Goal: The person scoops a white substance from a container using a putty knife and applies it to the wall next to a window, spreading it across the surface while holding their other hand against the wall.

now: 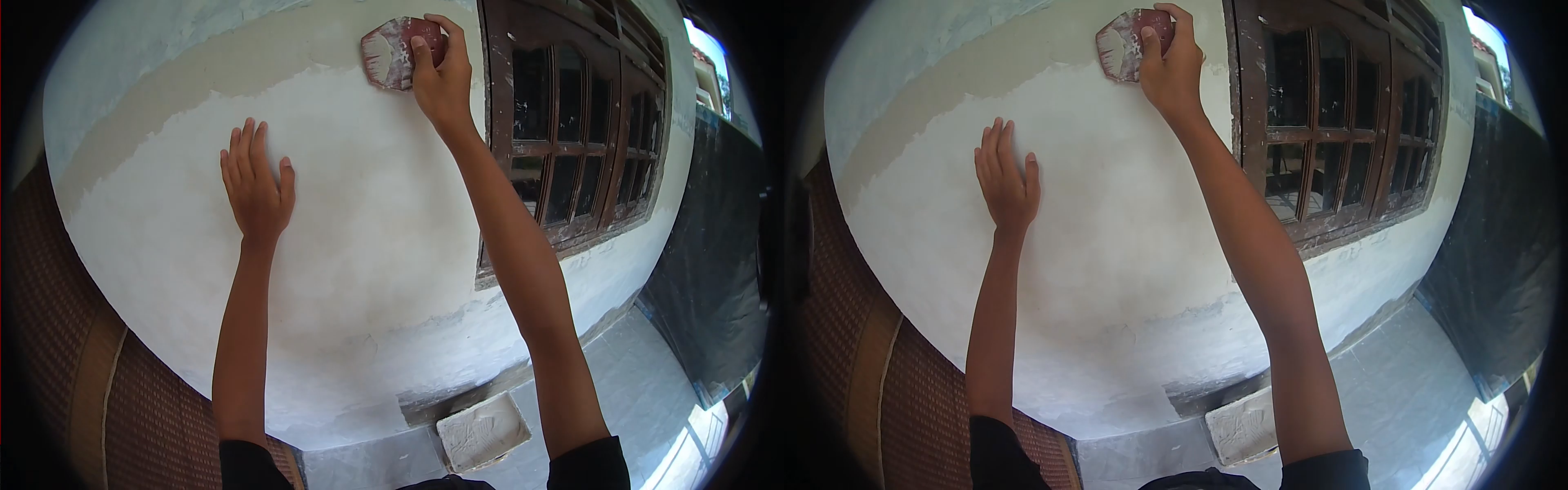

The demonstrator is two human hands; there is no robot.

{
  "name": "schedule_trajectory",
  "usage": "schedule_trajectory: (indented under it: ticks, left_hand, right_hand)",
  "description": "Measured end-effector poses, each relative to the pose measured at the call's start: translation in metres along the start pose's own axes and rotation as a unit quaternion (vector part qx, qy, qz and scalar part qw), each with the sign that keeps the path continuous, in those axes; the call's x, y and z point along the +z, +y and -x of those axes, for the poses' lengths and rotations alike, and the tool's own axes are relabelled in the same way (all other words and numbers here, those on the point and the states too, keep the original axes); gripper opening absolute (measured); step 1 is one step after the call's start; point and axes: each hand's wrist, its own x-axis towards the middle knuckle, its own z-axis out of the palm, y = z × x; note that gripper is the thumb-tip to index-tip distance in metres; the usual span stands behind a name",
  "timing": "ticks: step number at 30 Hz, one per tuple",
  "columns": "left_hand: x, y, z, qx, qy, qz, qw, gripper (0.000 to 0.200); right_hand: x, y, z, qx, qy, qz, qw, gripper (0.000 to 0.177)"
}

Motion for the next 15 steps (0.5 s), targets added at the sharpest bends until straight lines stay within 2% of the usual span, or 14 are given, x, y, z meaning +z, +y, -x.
schedule_trajectory:
  ticks: [3,5,7,8,10,11,13,14,15]
  left_hand:
    - [-0.001,-0.001,0.0,0.002,-0.001,0.005,1.0,0.054]
    - [0.0,-0.001,0.0,-0.001,-0.004,0.002,1.0,0.054]
    - [0.0,0.001,0.0,-0.002,-0.001,0.004,1.0,0.054]
    - [-0.001,0.001,0.0,-0.002,0.002,0.005,1.0,0.054]
    - [-0.001,0.002,0.0,-0.003,0.003,0.005,1.0,0.054]
    - [-0.001,0.002,0.0,-0.002,0.004,0.007,1.0,0.054]
    - [0.0,0.002,-0.001,-0.002,0.004,0.006,1.0,0.054]
    - [0.0,0.001,0.0,-0.002,0.003,0.004,1.0,0.054]
    - [-0.001,0.001,0.0,-0.001,0.003,0.005,1.0,0.054]
  right_hand:
    - [0.003,0.015,-0.001,0.012,0.05,0.03,0.998,0.037]
    - [-0.019,0.025,-0.005,0.072,0.072,0.085,0.991,0.038]
    - [-0.038,0.047,-0.009,0.056,0.143,0.076,0.985,0.036]
    - [-0.045,0.048,-0.01,0.055,0.141,0.075,0.986,0.036]
    - [-0.055,0.044,-0.011,0.117,0.183,0.016,0.976,0.035]
    - [-0.052,0.04,-0.012,0.115,0.183,0.016,0.976,0.035]
    - [-0.036,0.031,-0.009,0.033,0.1,-0.05,0.993,0.034]
    - [-0.028,0.024,-0.007,0.057,0.05,-0.027,0.997,0.035]
    - [-0.018,0.017,-0.004,0.057,0.05,-0.026,0.997,0.035]
